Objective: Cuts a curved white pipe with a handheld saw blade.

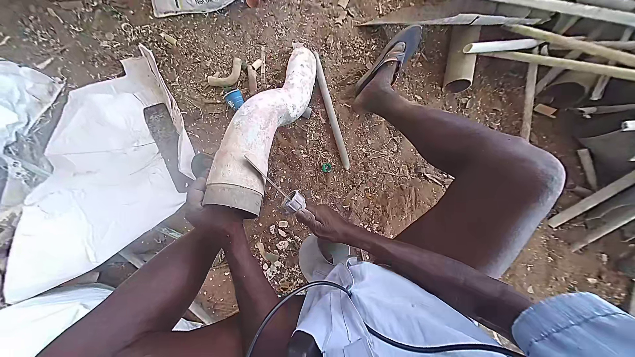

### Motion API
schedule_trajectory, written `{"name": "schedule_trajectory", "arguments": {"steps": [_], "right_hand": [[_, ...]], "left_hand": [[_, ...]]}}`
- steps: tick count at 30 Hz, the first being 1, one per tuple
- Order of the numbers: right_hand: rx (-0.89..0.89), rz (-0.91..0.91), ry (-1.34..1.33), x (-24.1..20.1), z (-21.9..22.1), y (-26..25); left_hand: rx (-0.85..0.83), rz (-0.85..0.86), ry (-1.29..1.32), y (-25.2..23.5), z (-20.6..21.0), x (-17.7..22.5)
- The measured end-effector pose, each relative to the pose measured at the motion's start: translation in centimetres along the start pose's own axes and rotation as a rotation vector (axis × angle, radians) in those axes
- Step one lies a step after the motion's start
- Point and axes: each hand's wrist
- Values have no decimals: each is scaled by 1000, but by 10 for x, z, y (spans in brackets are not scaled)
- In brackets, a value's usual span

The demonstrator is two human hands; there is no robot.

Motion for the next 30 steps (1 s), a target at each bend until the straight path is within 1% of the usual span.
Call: {"name": "schedule_trajectory", "arguments": {"steps": [1, 3, 4, 6, 8, 9, 10, 11, 12, 13, 15, 16, 17, 18, 19, 21, 22, 23, 24, 25, 26, 28, 29, 30], "right_hand": [[-5, 24, 5, 6, -4, -2], [14, -18, -5, 3, -9, 4], [56, -81, -23, -4, -9, 8], [136, -282, -44, -27, -25, -1], [219, -394, -56, -43, -15, 0], [217, -397, -25, -38, -14, -5], [160, -320, 4, -26, -12, -9], [53, -171, 0, -11, -8, -10], [-8, -63, 9, 1, -4, -10], [-20, -20, 16, 7, -4, -11], [-17, -30, 11, 7, -9, -8], [6, -51, -17, 1, -6, 0], [38, -131, -25, -6, -13, -3], [80, -249, -21, -16, -21, -8], [124, -357, -22, -26, -20, -8], [186, -503, -2, -33, -12, -11], [172, -501, 35, -23, -13, -19], [119, -398, 52, -5, -8, -22], [35, -239, 19, 16, -2, -21], [9, -154, 16, 30, 2, -21], [0, -119, 22, 34, -1, -24], [-3, -112, 33, 25, -2, -18], [35, -139, 14, 16, 0, -11], [78, -220, 11, 4, -10, -17]], "left_hand": [[2, 7, 22, -4, 1, -3], [25, 49, -25, 0, -5, -12], [21, 52, -36, 0, -6, -10], [43, 74, -55, -9, 4, -7], [40, 34, -87, -4, -4, -6], [53, 25, -74, -5, -1, -6], [64, 22, -65, -6, 2, -5], [62, 10, -39, -4, 2, -6], [61, -11, -16, -3, 2, -6], [73, -28, 2, -5, 3, -6], [116, -47, -3, -2, 3, -8], [94, -41, -38, -1, -1, -7], [84, -30, -43, -6, 3, -4], [85, -30, -36, -11, 7, -3], [88, -51, -33, -9, 4, -5], [95, -82, 7, -4, -3, -9], [109, -87, 31, -7, 2, -8], [115, -93, 8, -6, 2, -7], [114, -115, -7, -2, 1, -6], [116, -145, 16, -3, 1, -7], [123, -179, 74, -9, 2, -9], [151, -230, 121, -7, -3, -17], [154, -256, 109, -5, -5, -16], [185, -257, 96, -10, 3, -13]]}}
Point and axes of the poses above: each hand's wrist, its own y-axis away from the middle knuckle, its own z-axis out of the palm, x = y × z, and after that the axes turned 2 degrees about -z, right-handed
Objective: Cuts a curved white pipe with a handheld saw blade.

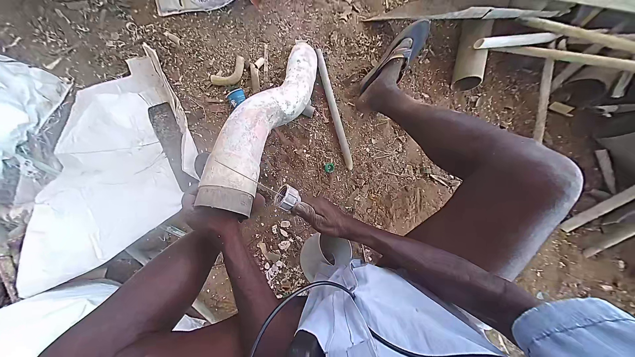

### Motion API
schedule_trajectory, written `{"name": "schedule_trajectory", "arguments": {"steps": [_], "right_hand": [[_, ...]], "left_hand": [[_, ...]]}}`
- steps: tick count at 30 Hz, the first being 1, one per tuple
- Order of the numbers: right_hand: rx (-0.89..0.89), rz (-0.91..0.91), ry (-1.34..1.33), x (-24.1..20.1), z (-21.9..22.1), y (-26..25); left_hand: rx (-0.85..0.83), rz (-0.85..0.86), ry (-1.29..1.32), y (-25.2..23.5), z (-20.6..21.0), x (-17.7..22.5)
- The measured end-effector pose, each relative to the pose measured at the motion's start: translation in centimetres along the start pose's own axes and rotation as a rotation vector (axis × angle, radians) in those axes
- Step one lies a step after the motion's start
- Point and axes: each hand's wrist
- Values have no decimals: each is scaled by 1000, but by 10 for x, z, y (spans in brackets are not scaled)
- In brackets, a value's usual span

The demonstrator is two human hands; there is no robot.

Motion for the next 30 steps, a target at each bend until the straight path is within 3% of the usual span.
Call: {"name": "schedule_trajectory", "arguments": {"steps": [4, 5, 8, 10, 12, 15, 17, 20, 22, 25, 30], "right_hand": [[156, -286, -16, -33, -4, -20], [127, -248, 10, -23, -3, -22], [-101, 214, -8, 25, 11, -10], [-103, 285, 24, 31, 2, -10], [-51, 218, 1, 13, 0, -4], [73, -104, -59, -28, -12, -25], [110, -216, -23, -34, -5, -31], [-116, 93, 11, 9, 6, -18], [-113, 220, -14, 13, 8, -16], [-72, 320, -104, 11, 10, -3], [-44, 331, -125, 20, -5, -12]], "left_hand": [[26, -88, -124, 5, -2, 12], [23, -78, -121, 5, 3, 14], [-21, -119, -16, 9, 2, 14], [-11, -123, 10, 5, 2, 7], [22, -151, -27, 7, -3, 5], [49, -122, -14, 0, 3, 6], [40, -107, -28, 0, 0, 6], [22, -143, 25, 5, 3, 6], [3, -164, 85, 0, 2, 2], [29, -168, -9, 2, -5, -1], [21, -200, 52, -2, -3, 0]]}}
Point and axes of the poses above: each hand's wrist, its own y-axis away from the middle knuckle, its own z-axis out of the palm, x = y × z, and after that the axes turned 2 degrees about -z, right-handed
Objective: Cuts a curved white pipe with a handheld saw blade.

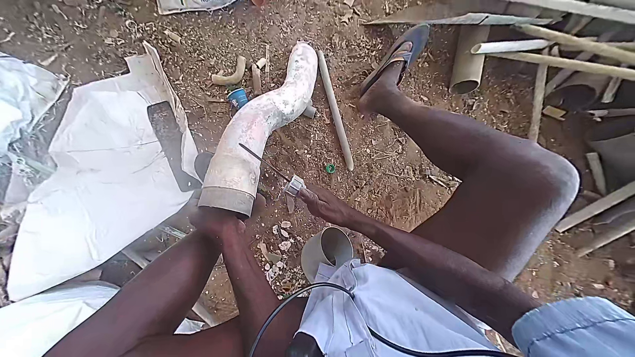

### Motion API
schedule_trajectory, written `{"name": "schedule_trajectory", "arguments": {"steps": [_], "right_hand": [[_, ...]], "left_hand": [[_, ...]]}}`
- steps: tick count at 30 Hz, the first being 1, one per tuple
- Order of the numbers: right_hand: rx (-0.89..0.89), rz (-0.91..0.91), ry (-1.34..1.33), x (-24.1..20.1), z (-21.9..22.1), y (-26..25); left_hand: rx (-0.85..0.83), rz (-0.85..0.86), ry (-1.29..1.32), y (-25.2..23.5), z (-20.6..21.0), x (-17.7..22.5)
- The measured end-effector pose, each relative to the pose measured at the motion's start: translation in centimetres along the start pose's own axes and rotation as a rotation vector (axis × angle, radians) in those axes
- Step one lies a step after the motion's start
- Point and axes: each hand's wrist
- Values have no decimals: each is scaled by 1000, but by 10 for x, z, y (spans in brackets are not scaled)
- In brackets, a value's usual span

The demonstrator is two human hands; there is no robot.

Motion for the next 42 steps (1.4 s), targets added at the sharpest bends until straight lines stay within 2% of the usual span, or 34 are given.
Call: {"name": "schedule_trajectory", "arguments": {"steps": [4, 10, 15, 19, 22, 24, 28, 32, 38, 42], "right_hand": [[25, -32, -37, 2, -4, -4], [26, -56, 27, 12, -10, -13], [98, -97, 153, 13, -5, -14], [84, -80, 260, 19, -4, -15], [47, 85, 299, -18, -2, -8], [61, 139, 299, -39, -4, -6], [91, 62, 212, -48, -14, -7], [188, -41, 175, -37, -10, -13], [152, -164, 337, -50, -10, -1], [119, -194, 452, -67, -22, -1]], "left_hand": [[-70, -18, 132, -1, -2, -3], [-46, -40, 144, 2, 2, -2], [-48, -43, 15, 4, -7, -14], [-50, -119, -27, 3, -15, -31], [-61, -161, -34, 3, -17, -32], [-117, -123, 11, 2, -19, -27], [-149, 15, 263, 16, -5, -7], [-140, -66, 475, 32, 17, -7], [-130, -238, 487, 24, 10, -4], [-121, -182, 459, 25, 13, 1]]}}
Point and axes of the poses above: each hand's wrist, its own y-axis away from the middle knuckle, its own z-axis out of the palm, x = y × z, and after that the axes turned 2 degrees about -z, right-handed
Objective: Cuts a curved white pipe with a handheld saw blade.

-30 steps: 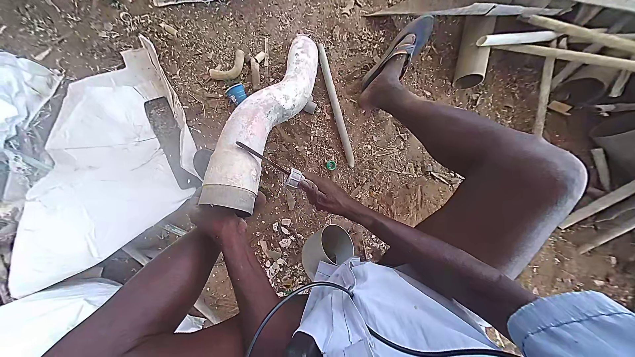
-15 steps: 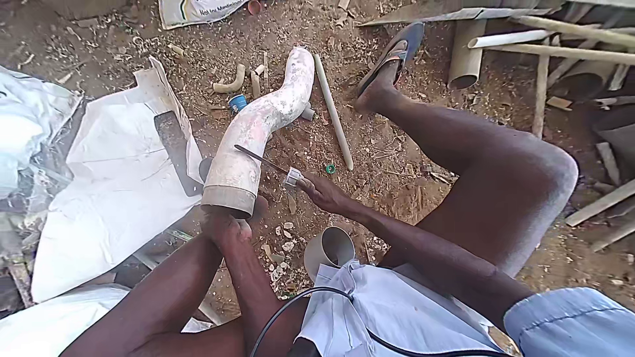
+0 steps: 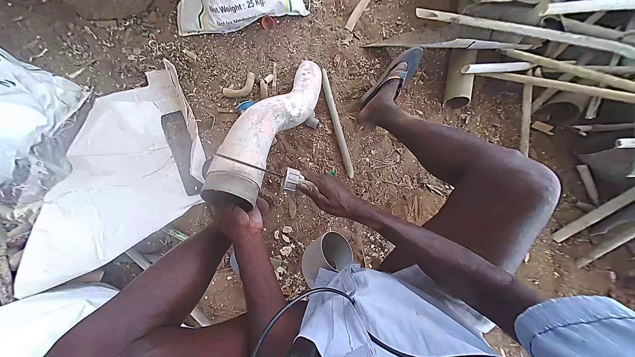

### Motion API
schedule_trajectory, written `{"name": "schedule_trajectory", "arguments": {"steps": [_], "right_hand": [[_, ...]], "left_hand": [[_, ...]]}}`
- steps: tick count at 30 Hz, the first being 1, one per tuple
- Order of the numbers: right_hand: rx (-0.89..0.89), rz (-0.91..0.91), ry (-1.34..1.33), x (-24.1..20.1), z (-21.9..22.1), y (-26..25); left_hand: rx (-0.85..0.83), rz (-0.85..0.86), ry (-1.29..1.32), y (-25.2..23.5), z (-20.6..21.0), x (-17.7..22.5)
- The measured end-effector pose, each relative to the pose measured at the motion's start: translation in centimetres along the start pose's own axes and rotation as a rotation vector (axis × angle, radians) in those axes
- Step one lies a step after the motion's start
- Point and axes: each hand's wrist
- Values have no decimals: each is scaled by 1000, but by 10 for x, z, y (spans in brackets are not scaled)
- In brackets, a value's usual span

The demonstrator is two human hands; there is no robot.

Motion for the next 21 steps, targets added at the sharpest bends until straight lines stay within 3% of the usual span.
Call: {"name": "schedule_trajectory", "arguments": {"steps": [5, 10, 14, 18, 19, 21], "right_hand": [[246, -303, -46, -9, -5, -1], [-19, 59, 89, 21, 3, 4], [42, 45, 39, 7, -4, 16], [243, -263, 35, -20, -3, 12], [252, -268, 48, -16, -1, 9], [125, -83, 41, 10, 13, 7]], "left_hand": [[-55, 58, -22, -1, 4, 2], [-57, 119, -132, -1, 7, 4], [-103, 151, -151, 5, 13, 7], [-102, 163, -204, 4, 9, 8], [-115, 167, -198, 5, 11, 8], [-122, 184, -207, 14, 14, 9]]}}
Point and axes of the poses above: each hand's wrist, its own y-axis away from the middle knuckle, its own z-axis out of the palm, x = y × z, and after that the axes turned 2 degrees about -z, right-handed
